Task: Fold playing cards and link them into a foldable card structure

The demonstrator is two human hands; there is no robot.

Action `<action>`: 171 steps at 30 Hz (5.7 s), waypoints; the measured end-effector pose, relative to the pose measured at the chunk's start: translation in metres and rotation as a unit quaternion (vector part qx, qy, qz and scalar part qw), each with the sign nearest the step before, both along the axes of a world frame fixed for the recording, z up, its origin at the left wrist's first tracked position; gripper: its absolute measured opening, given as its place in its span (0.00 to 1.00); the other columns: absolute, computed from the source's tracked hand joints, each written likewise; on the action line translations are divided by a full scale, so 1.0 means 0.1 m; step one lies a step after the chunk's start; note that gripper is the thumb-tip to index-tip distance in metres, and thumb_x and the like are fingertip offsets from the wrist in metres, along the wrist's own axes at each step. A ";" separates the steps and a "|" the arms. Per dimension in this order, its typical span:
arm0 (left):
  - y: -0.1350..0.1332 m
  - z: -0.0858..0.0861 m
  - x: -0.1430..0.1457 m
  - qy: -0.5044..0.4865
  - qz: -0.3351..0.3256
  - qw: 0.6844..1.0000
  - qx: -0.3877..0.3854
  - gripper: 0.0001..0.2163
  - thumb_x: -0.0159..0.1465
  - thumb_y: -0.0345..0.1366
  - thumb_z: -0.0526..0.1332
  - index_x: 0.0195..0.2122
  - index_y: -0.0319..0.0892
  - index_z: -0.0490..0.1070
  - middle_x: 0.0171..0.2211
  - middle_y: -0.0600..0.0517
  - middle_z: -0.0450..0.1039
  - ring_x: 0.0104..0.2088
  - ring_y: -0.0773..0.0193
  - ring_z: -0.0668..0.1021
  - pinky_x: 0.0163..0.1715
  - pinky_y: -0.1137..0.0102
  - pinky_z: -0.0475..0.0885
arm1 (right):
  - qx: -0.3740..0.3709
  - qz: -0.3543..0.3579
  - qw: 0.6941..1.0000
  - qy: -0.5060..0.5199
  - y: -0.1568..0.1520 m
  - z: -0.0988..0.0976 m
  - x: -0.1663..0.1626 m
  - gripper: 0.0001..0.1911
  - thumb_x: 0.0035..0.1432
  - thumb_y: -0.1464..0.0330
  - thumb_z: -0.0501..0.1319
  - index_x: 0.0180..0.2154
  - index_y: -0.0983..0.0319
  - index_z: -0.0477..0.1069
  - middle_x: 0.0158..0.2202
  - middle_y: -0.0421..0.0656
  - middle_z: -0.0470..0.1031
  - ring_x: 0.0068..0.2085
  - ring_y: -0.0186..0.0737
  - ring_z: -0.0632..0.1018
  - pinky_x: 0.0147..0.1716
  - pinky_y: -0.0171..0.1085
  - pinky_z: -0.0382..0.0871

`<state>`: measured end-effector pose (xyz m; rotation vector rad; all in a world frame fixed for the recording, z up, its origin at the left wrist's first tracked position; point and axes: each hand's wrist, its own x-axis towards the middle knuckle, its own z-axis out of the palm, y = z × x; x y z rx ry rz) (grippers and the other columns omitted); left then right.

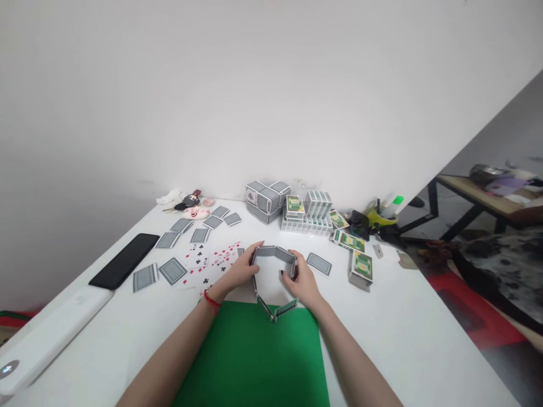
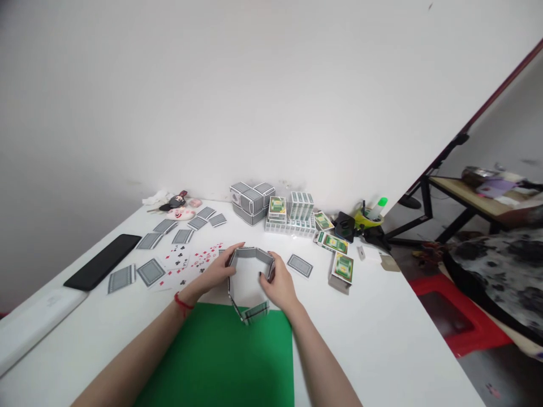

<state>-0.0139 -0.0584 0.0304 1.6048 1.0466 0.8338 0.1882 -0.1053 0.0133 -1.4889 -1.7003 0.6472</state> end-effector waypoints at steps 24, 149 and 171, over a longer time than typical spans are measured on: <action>0.05 -0.01 -0.02 -0.102 0.115 0.988 -0.020 0.18 0.47 0.31 0.55 0.39 0.38 0.76 0.45 0.48 0.73 0.49 0.55 0.73 0.54 0.61 0.62 | 0.025 -0.028 0.999 -0.014 -0.06 0.05 0.06 0.23 0.47 0.69 0.55 0.48 0.61 0.61 0.20 0.33 0.63 0.20 0.33 0.67 0.23 0.33 0.62; 0.01 -0.07 0.07 -0.131 0.032 0.991 -0.007 0.19 0.42 0.27 0.49 0.31 0.38 0.76 0.34 0.49 0.77 0.40 0.57 0.74 0.44 0.66 0.65 | -0.066 0.132 0.956 -0.255 0.32 0.59 -0.19 0.13 0.49 0.76 0.54 0.32 0.60 0.76 0.31 0.44 0.79 0.33 0.39 0.76 0.33 0.32 0.62; -0.02 -0.02 0.14 -0.047 0.047 0.998 0.005 0.16 0.46 0.26 0.48 0.30 0.38 0.75 0.31 0.50 0.76 0.37 0.61 0.75 0.42 0.67 0.67 | -0.045 0.164 0.925 -0.341 0.29 0.60 0.01 0.16 0.55 0.75 0.49 0.32 0.61 0.76 0.33 0.46 0.79 0.35 0.40 0.76 0.32 0.31 0.58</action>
